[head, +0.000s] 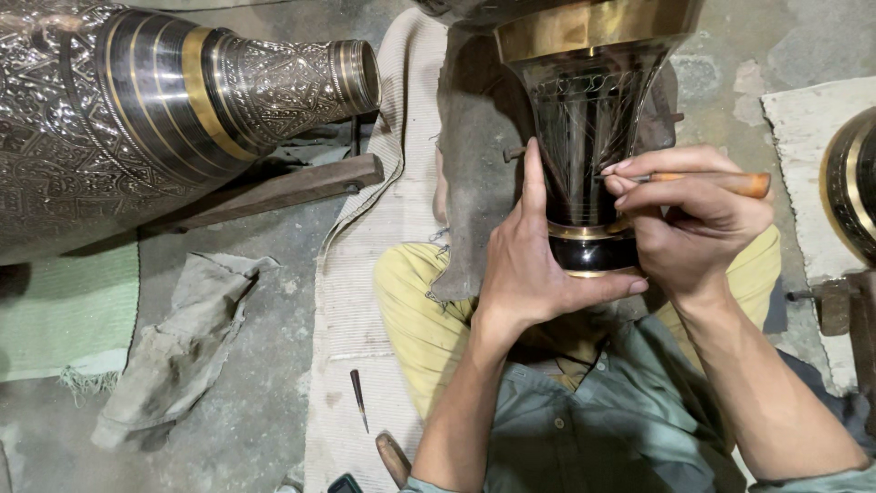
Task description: The person sits on the floor and uses a small chisel to engrave intricate patterns onto the neck of a dark metal vase with gold bands. They hold the vase steady with one hand while carefully carving with the other.
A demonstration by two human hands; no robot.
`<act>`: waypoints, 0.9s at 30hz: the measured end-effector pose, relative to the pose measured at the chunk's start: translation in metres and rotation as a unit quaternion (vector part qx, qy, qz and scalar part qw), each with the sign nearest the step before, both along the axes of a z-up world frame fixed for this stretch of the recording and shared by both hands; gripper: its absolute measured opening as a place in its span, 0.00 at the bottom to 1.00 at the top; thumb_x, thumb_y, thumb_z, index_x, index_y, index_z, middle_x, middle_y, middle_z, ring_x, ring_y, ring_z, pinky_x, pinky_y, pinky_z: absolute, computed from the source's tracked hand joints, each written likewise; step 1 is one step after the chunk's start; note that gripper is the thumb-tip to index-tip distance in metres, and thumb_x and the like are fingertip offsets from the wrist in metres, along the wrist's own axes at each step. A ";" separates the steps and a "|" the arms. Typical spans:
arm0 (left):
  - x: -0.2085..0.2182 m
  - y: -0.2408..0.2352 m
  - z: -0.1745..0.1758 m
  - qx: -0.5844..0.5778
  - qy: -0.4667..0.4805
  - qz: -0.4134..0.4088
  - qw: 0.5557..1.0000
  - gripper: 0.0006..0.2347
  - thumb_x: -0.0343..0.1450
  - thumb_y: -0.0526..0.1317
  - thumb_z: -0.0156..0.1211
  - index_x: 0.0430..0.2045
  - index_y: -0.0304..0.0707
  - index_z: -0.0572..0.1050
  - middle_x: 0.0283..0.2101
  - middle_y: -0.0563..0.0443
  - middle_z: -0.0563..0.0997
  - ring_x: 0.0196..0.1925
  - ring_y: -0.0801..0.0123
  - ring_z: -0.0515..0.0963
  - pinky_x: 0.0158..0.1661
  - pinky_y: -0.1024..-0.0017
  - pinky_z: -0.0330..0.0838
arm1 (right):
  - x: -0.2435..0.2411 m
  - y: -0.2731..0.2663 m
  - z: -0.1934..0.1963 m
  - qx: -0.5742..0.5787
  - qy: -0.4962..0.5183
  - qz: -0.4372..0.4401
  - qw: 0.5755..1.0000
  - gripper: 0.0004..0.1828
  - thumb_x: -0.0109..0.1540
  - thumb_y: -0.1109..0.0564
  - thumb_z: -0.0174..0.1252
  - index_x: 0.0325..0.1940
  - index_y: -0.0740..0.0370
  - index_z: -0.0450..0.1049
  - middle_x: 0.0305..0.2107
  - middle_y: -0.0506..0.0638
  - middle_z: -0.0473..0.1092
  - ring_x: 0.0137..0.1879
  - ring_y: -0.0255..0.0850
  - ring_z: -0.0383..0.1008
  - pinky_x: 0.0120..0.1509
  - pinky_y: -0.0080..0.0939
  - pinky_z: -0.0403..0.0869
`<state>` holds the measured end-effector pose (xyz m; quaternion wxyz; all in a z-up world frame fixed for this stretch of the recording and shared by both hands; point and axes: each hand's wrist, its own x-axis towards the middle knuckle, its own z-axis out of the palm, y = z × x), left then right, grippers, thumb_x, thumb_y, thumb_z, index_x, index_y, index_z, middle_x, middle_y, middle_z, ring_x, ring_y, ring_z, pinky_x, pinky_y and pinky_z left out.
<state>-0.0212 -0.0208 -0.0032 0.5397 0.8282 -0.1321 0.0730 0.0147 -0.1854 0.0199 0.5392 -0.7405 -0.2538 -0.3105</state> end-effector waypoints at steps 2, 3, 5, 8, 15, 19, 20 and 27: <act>0.000 0.000 -0.001 -0.007 0.009 -0.004 1.000 0.67 0.53 0.65 0.74 0.79 0.25 0.36 0.59 0.33 0.79 0.61 0.47 0.84 0.60 0.62 0.78 | -0.001 -0.002 -0.001 -0.019 -0.007 -0.007 1.000 0.10 0.58 0.77 0.66 0.28 0.69 0.76 0.35 0.59 0.75 0.42 0.44 0.79 0.46 0.36 0.80; 0.000 0.000 -0.002 -0.010 0.014 -0.005 1.000 0.67 0.53 0.65 0.74 0.79 0.25 0.36 0.60 0.33 0.79 0.60 0.47 0.84 0.60 0.62 0.79 | 0.000 -0.003 -0.002 -0.029 -0.011 -0.009 0.999 0.10 0.57 0.78 0.66 0.28 0.70 0.76 0.34 0.59 0.75 0.42 0.44 0.79 0.45 0.36 0.80; 0.003 -0.001 -0.003 -0.002 0.008 -0.006 1.000 0.67 0.53 0.65 0.74 0.79 0.25 0.35 0.61 0.32 0.79 0.60 0.46 0.84 0.59 0.62 0.79 | 0.003 -0.005 -0.002 -0.037 -0.018 0.025 0.999 0.09 0.60 0.78 0.64 0.31 0.69 0.78 0.35 0.58 0.76 0.41 0.42 0.81 0.47 0.34 0.82; 0.003 -0.002 -0.003 0.003 -0.001 -0.001 1.000 0.67 0.53 0.66 0.74 0.79 0.26 0.35 0.60 0.32 0.79 0.60 0.46 0.83 0.60 0.62 0.79 | 0.001 -0.005 0.001 -0.062 -0.021 0.028 0.997 0.10 0.56 0.79 0.61 0.30 0.70 0.78 0.34 0.58 0.76 0.41 0.43 0.80 0.46 0.36 0.82; 0.000 -0.001 -0.001 0.001 0.027 -0.001 1.000 0.67 0.52 0.67 0.72 0.79 0.26 0.36 0.61 0.31 0.79 0.59 0.45 0.84 0.59 0.61 0.78 | -0.004 0.001 0.009 -0.076 -0.035 -0.003 0.996 0.09 0.55 0.79 0.61 0.30 0.71 0.77 0.35 0.59 0.76 0.40 0.44 0.80 0.46 0.37 0.80; 0.001 -0.001 -0.003 0.013 0.009 0.004 1.000 0.67 0.53 0.67 0.73 0.78 0.25 0.35 0.63 0.30 0.78 0.62 0.44 0.82 0.61 0.61 0.77 | -0.004 0.001 0.014 -0.086 -0.029 0.015 0.996 0.09 0.54 0.79 0.60 0.29 0.71 0.77 0.33 0.60 0.75 0.40 0.45 0.79 0.45 0.38 0.81; 0.000 -0.002 -0.003 0.016 0.006 0.006 1.000 0.67 0.53 0.67 0.73 0.78 0.25 0.35 0.63 0.29 0.77 0.62 0.44 0.82 0.61 0.61 0.77 | -0.004 0.000 0.015 -0.099 -0.030 0.021 0.994 0.09 0.53 0.79 0.60 0.28 0.71 0.77 0.33 0.60 0.76 0.39 0.44 0.79 0.45 0.38 0.81; 0.001 -0.001 -0.004 0.002 0.019 0.005 1.000 0.67 0.52 0.68 0.72 0.78 0.25 0.36 0.61 0.31 0.79 0.61 0.45 0.83 0.61 0.61 0.78 | -0.005 0.002 0.014 -0.093 -0.030 0.016 0.995 0.08 0.55 0.78 0.62 0.30 0.71 0.78 0.34 0.59 0.76 0.42 0.44 0.80 0.45 0.37 0.81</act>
